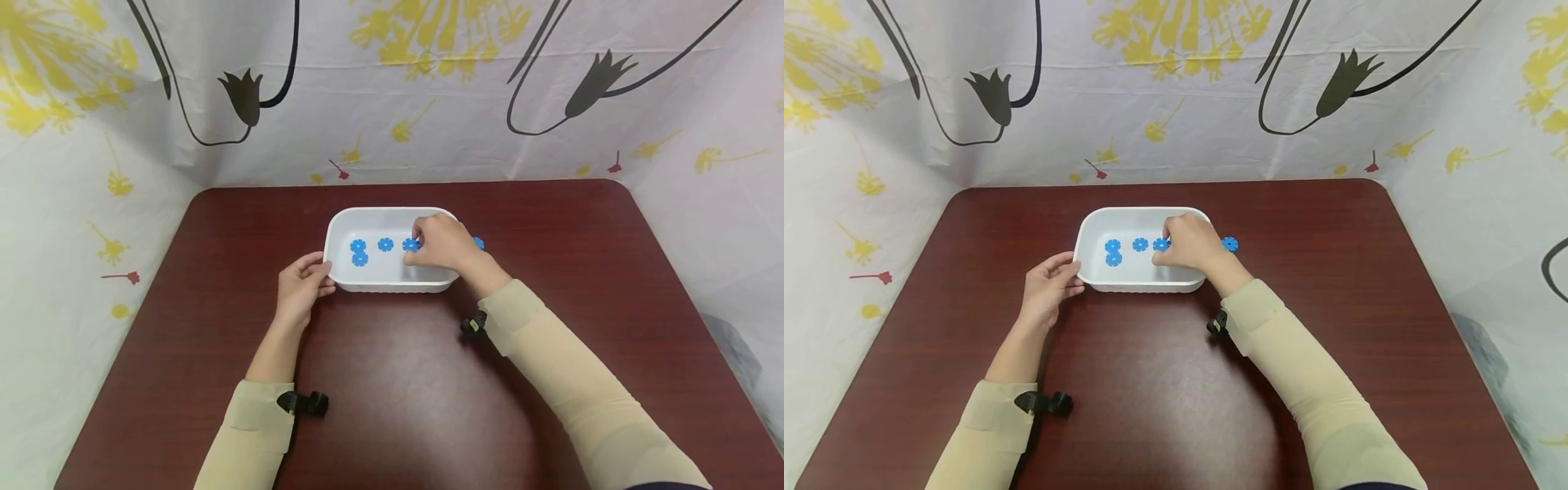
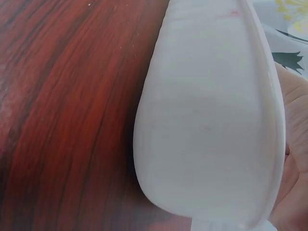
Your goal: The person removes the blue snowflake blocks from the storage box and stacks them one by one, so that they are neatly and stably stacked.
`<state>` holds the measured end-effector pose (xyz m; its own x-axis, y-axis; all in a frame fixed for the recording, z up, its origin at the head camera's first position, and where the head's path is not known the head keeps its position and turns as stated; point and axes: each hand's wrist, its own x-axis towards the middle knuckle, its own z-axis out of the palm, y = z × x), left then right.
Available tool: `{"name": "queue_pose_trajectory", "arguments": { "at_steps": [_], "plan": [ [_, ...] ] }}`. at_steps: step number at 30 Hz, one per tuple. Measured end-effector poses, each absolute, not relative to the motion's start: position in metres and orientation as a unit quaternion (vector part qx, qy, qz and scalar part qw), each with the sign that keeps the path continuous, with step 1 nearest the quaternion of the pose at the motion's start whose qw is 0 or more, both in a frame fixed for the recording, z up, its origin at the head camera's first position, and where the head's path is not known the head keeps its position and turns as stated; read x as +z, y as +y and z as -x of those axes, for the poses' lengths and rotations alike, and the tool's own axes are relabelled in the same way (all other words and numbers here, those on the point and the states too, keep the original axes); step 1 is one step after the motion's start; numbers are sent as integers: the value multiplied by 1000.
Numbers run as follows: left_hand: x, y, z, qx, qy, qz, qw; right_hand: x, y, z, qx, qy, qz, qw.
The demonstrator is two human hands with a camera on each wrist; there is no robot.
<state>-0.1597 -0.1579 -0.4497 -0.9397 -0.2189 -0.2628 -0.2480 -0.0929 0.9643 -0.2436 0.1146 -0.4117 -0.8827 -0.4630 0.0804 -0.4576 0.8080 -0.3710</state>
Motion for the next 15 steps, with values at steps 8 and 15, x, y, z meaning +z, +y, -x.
{"name": "queue_pose_trajectory", "arguments": {
  "at_steps": [8, 15],
  "plan": [
    [-450, -158, 159, 725, 667, 172, 11, -409, 127, 243, -218, 947, 237, 8],
    [-450, -158, 159, 727, 664, 175, 14, -408, 137, 243, -247, 941, 231, 0]
  ]
}}
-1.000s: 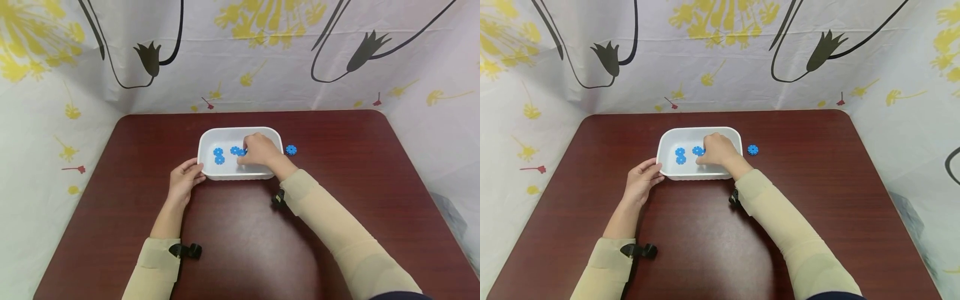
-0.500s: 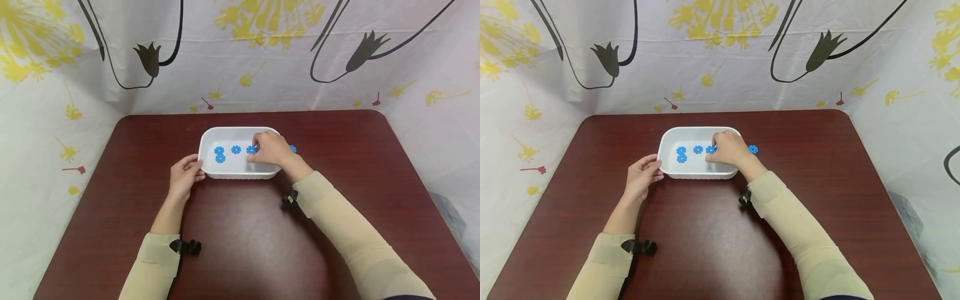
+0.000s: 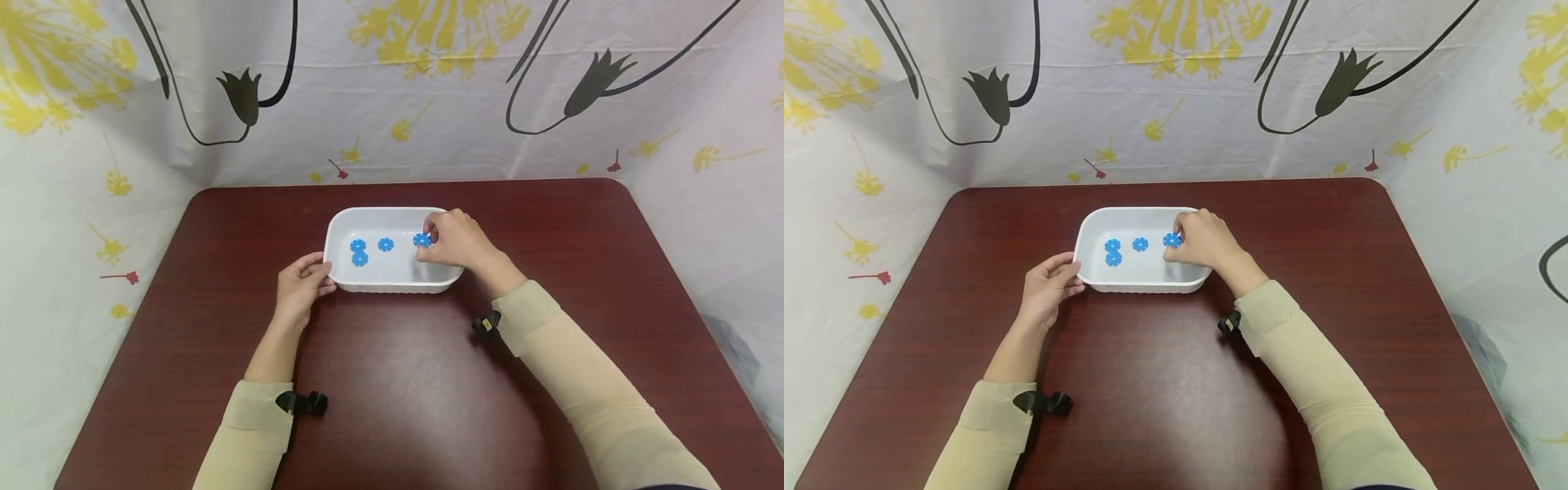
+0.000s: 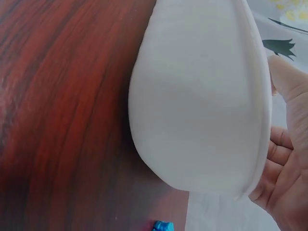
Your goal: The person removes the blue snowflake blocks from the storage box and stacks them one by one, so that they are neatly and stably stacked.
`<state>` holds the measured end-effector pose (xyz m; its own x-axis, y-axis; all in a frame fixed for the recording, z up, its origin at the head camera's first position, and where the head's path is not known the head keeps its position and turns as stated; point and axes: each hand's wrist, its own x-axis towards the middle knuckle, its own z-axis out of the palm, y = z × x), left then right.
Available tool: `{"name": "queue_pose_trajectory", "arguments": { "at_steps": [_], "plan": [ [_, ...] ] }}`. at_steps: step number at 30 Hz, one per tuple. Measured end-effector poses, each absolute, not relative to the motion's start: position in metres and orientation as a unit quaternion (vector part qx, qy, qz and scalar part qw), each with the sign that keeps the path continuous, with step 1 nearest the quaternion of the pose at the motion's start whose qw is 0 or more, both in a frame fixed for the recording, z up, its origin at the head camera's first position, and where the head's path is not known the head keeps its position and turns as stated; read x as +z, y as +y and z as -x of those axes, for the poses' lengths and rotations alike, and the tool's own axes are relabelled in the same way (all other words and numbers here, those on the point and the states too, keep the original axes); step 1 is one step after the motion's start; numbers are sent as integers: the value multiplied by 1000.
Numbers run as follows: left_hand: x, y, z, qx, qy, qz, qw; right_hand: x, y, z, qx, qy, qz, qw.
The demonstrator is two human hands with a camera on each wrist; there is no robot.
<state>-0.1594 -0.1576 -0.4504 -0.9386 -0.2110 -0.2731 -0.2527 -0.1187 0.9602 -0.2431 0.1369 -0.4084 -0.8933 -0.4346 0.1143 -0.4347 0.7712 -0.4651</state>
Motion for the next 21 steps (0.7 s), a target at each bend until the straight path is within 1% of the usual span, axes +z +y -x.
{"name": "queue_pose_trajectory", "arguments": {
  "at_steps": [10, 21],
  "plan": [
    [-451, -157, 158, 734, 656, 176, 11, -402, 151, 246, 258, -939, -225, 19],
    [-452, -156, 158, 738, 651, 179, 4, -401, 175, 246, 270, -941, -198, 55]
  ]
}}
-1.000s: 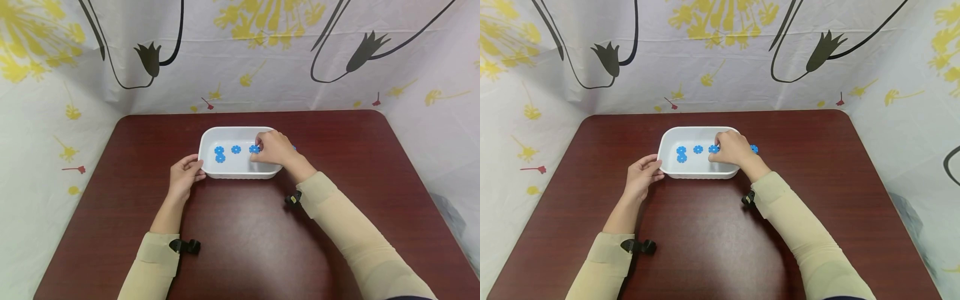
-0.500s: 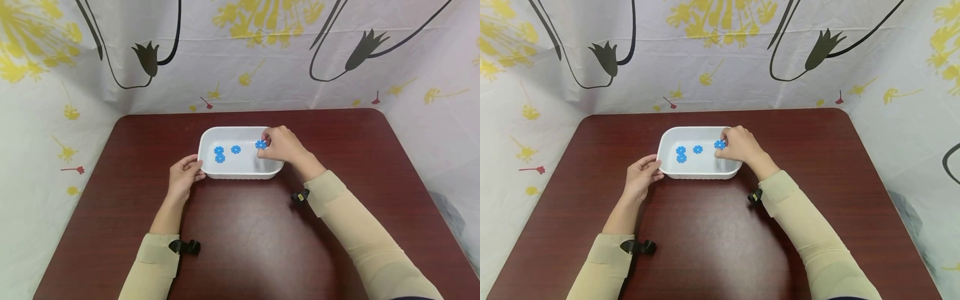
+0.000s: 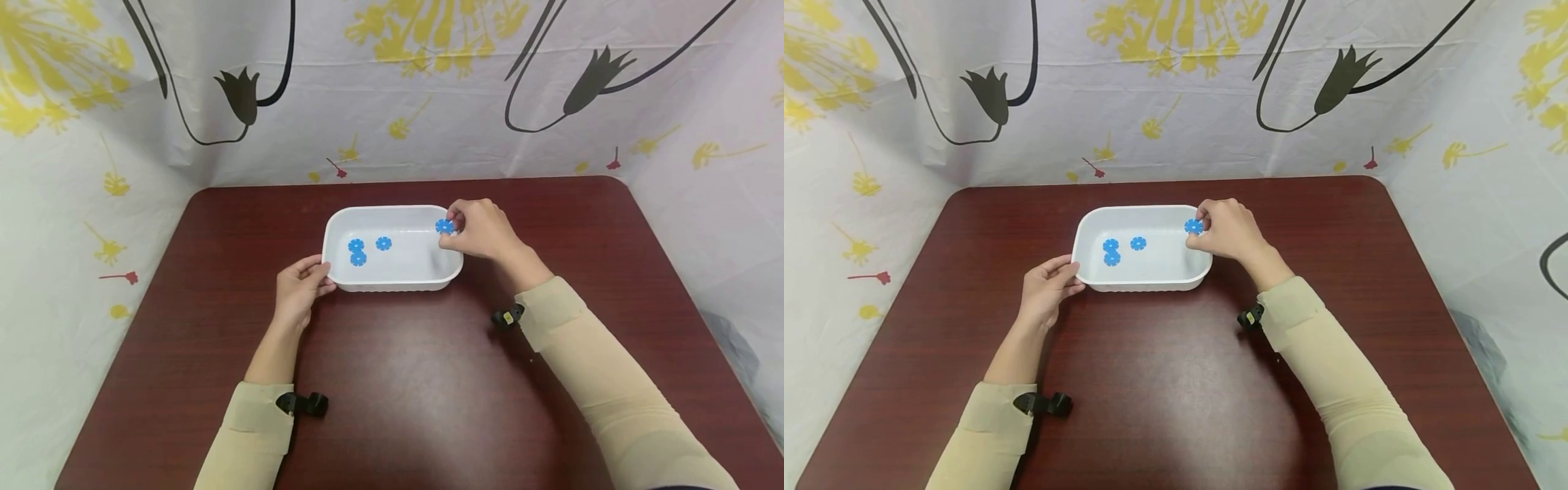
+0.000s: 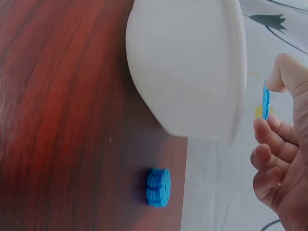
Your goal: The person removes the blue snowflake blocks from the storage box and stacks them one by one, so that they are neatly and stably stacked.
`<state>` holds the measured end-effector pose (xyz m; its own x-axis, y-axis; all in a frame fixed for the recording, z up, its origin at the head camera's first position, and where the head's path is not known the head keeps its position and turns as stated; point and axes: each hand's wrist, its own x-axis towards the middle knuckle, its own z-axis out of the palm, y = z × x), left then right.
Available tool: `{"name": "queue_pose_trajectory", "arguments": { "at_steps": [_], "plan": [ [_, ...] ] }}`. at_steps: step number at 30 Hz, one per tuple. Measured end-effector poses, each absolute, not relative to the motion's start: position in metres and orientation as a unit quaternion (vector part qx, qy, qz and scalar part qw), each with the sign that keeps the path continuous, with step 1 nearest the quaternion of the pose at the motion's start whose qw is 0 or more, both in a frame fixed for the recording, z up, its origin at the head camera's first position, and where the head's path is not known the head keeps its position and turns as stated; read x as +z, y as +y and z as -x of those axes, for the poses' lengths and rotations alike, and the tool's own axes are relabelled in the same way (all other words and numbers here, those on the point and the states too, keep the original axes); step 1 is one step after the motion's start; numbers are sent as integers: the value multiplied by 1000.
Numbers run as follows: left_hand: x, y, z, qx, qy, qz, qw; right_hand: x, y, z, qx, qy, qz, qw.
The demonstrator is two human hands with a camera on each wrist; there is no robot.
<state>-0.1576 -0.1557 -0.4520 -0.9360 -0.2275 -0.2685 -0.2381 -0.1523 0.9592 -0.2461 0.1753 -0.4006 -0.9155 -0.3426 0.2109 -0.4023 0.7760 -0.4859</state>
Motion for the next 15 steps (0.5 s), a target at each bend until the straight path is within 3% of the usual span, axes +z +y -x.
{"name": "queue_pose_trajectory", "arguments": {
  "at_steps": [15],
  "plan": [
    [-450, -157, 157, 733, 654, 187, 0, -405, 205, 250, 257, -948, -176, 60]
  ]
}}
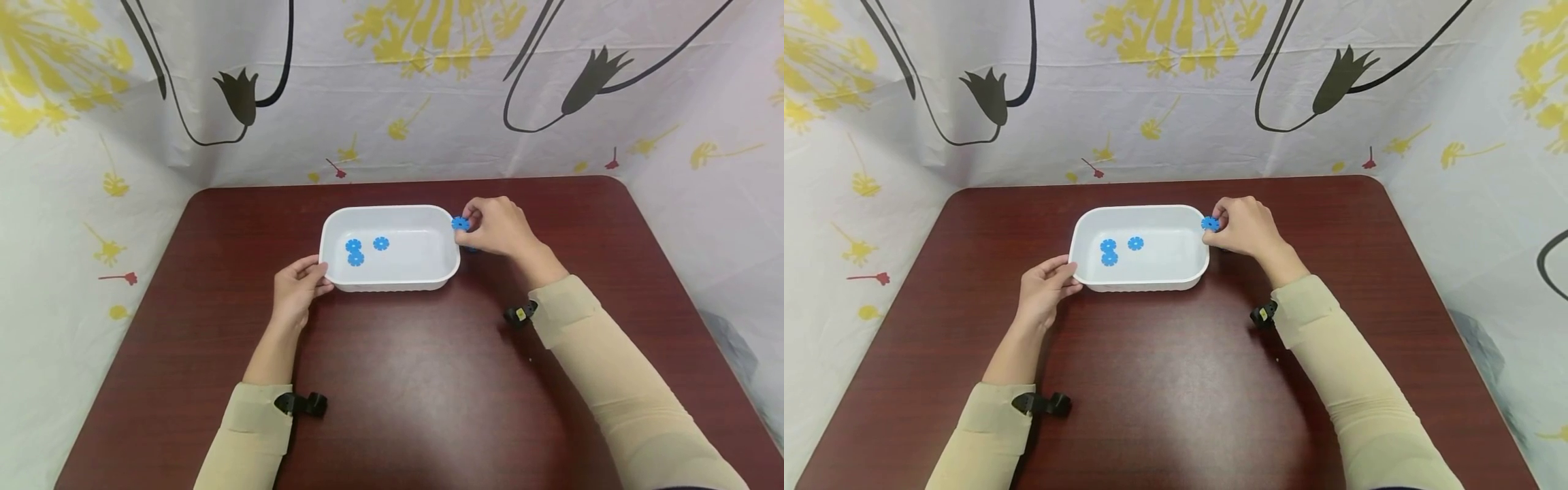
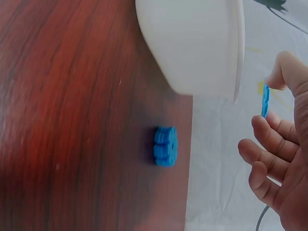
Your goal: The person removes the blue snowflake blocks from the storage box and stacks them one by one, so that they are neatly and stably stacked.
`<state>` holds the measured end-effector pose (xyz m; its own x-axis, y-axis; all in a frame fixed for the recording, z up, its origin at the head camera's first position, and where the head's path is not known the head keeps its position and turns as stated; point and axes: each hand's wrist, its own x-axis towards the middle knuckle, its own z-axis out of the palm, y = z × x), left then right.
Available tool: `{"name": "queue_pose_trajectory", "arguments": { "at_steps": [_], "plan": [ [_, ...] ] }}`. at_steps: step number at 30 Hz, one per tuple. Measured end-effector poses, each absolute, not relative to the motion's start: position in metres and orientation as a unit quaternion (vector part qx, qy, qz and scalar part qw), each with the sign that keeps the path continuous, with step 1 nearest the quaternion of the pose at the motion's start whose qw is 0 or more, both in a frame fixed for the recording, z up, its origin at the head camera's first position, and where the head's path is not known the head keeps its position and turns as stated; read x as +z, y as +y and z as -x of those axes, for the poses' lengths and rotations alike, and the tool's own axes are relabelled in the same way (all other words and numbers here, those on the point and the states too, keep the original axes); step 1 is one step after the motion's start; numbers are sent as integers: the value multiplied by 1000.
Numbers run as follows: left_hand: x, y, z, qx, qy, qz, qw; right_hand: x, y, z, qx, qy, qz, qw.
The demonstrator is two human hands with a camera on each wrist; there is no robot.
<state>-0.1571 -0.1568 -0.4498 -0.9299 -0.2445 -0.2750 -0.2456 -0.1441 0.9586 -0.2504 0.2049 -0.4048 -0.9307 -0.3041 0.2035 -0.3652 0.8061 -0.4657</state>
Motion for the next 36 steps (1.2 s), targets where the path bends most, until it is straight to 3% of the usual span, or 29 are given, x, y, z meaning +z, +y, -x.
{"name": "queue_pose_trajectory", "arguments": {
  "at_steps": [20, 36],
  "plan": [
    [-450, -158, 156, 731, 657, 186, 8, -425, 236, 256, 251, -956, -142, 46],
    [-450, -159, 157, 733, 656, 180, 11, -442, 241, 259, 221, -967, -127, -11]
  ]
}}
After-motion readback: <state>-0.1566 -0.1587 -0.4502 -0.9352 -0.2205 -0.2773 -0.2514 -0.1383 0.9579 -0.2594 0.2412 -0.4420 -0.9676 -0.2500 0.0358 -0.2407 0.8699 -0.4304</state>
